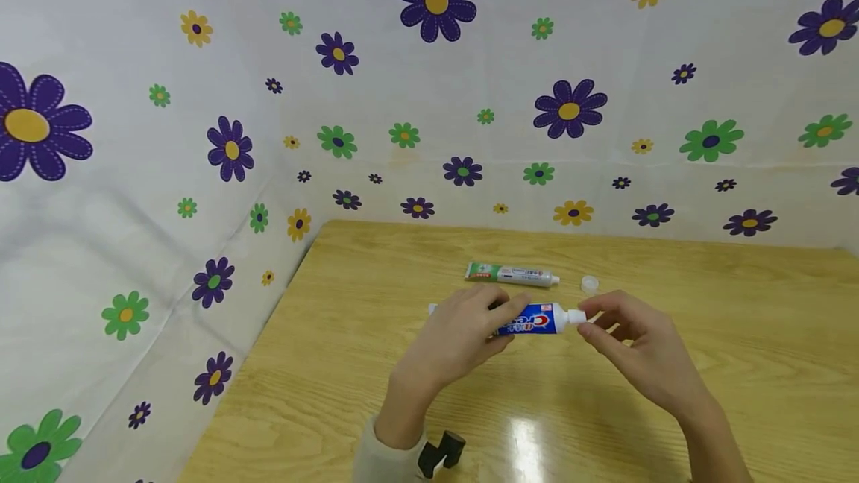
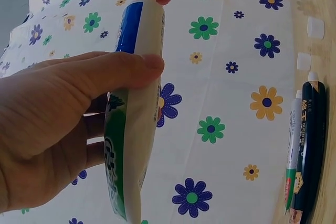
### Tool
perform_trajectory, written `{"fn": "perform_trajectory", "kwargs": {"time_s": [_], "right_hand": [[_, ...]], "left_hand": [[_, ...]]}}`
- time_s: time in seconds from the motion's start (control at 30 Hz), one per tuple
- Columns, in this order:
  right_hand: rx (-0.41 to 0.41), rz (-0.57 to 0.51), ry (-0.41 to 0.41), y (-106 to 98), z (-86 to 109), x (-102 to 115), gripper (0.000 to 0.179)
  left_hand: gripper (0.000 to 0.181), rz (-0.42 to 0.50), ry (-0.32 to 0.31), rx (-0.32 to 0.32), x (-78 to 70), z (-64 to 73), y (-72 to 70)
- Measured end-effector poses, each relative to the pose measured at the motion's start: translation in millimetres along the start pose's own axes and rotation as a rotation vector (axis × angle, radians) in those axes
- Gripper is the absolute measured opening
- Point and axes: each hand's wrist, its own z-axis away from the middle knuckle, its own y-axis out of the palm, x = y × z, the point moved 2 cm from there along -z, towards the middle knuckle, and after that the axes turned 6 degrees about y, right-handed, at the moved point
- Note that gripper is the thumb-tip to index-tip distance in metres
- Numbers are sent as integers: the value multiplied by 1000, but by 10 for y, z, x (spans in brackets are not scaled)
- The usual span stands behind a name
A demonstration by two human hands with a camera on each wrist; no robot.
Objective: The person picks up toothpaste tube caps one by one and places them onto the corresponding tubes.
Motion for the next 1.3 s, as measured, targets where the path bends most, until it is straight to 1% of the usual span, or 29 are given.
{"fn": "perform_trajectory", "kwargs": {"time_s": [0.2, 0.3, 0.43, 0.57, 0.63, 0.8, 0.97, 1.07, 1.17, 1.3], "right_hand": [[-21, -26, -14, 13, -19, 0, 29], [-27, -11, -1, 25, -25, -8, 27], [-30, 21, 17, 39, -16, -10, 24], [-36, 10, 4, 47, -13, -21, 26], [-38, -2, -5, 55, -7, -28, 30], [-27, -11, 5, 50, 3, -18, 38], [0, -51, -7, 34, 15, -22, 33], [-2, -65, -31, 33, 14, -28, 33], [-5, -72, -27, 30, 4, -26, 33], [16, -78, -2, 27, -11, -27, 31]], "left_hand": [[45, -47, 28, -27, -8, -26, -19], [43, -72, 26, -30, -18, -33, -16], [45, -87, 16, -18, -26, -26, -3], [46, -66, 16, -22, -13, -13, 6], [47, -49, 15, -21, -5, 0, 9], [49, -7, 5, 2, 21, 14, 23], [50, 3, -2, 27, 15, 8, 14], [49, 7, -2, 25, 13, -5, 5], [49, 10, -3, 24, 11, -19, 1], [50, 2, -9, 36, 5, -26, 11]]}}
